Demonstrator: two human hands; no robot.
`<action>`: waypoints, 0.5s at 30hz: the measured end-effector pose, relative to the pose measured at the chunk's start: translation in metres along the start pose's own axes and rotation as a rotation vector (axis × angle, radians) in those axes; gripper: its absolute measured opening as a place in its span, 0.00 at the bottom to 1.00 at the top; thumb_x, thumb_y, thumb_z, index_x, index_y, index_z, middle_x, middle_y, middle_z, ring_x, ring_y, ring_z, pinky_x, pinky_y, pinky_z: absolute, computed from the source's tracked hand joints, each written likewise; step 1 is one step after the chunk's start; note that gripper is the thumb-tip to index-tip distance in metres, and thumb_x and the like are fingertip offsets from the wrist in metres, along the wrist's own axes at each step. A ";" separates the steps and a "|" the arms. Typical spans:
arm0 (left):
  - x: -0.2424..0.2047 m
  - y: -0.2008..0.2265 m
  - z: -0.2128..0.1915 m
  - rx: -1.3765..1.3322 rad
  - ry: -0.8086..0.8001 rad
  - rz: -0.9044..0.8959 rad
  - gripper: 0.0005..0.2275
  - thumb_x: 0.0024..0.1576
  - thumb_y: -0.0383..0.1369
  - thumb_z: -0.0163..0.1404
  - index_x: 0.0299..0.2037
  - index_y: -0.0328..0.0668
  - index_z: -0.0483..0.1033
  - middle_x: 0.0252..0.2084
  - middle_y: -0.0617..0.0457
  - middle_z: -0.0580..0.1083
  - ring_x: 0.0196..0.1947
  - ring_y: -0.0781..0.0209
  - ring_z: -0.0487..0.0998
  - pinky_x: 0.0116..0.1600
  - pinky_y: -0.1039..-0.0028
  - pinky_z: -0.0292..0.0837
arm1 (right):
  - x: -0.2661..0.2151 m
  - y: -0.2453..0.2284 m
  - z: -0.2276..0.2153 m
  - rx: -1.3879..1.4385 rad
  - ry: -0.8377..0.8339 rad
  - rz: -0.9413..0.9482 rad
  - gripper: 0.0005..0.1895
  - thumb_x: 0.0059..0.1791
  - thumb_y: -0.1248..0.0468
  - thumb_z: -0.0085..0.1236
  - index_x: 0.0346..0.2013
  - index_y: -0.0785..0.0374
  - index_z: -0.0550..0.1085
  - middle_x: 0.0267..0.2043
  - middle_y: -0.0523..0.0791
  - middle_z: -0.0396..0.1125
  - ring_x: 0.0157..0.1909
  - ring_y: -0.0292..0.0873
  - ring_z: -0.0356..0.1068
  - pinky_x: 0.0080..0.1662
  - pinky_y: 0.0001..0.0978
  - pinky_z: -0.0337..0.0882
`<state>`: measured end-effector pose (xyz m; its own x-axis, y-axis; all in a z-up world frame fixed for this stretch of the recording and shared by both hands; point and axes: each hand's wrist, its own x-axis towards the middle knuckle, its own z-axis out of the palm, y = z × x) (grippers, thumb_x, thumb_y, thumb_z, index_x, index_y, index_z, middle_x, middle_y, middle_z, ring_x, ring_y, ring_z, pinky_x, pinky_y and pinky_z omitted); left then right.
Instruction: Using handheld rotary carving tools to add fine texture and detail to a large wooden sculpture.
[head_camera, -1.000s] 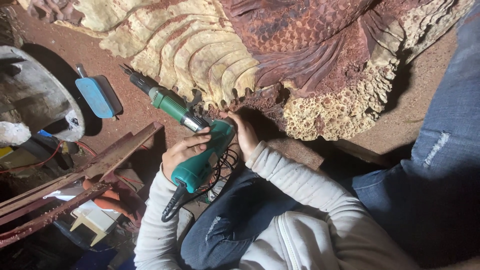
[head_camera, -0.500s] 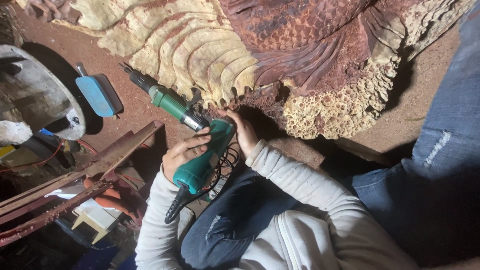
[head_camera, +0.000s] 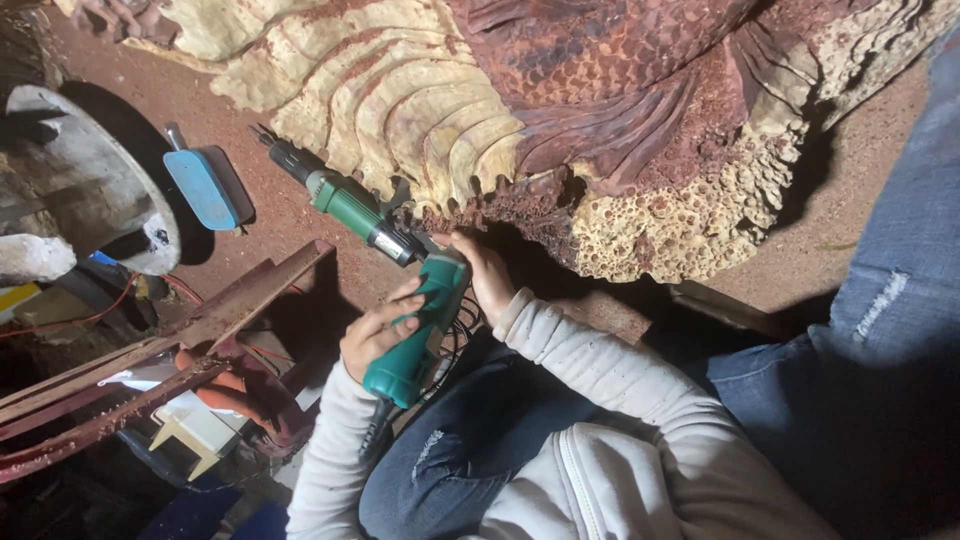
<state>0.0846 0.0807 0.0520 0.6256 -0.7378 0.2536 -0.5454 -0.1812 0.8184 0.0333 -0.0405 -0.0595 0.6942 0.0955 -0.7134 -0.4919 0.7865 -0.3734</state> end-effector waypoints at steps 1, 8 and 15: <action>0.000 0.003 0.003 0.004 0.002 0.003 0.08 0.51 0.08 0.54 0.39 0.15 0.78 0.39 0.21 0.77 0.41 0.28 0.83 0.49 0.34 0.75 | 0.003 0.006 -0.001 -0.001 -0.004 -0.002 0.21 0.57 0.53 0.42 0.52 0.59 0.80 0.58 0.49 0.71 0.68 0.45 0.62 0.71 0.41 0.53; -0.007 0.004 0.008 0.029 0.092 -0.012 0.09 0.54 0.11 0.53 0.43 0.20 0.80 0.42 0.24 0.78 0.43 0.34 0.83 0.50 0.39 0.76 | 0.007 0.012 -0.003 -0.120 -0.017 -0.022 0.23 0.57 0.49 0.40 0.55 0.56 0.78 0.60 0.51 0.70 0.67 0.51 0.63 0.69 0.44 0.56; -0.008 0.007 0.007 0.085 0.036 -0.063 0.11 0.51 0.11 0.57 0.43 0.22 0.82 0.44 0.26 0.79 0.47 0.32 0.82 0.52 0.43 0.76 | 0.003 0.009 0.002 -0.076 -0.017 -0.007 0.22 0.56 0.54 0.41 0.54 0.60 0.79 0.58 0.53 0.71 0.66 0.52 0.64 0.70 0.44 0.54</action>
<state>0.0722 0.0810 0.0523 0.6790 -0.6997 0.2222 -0.5484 -0.2822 0.7872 0.0321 -0.0319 -0.0637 0.7063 0.1005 -0.7007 -0.5246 0.7390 -0.4228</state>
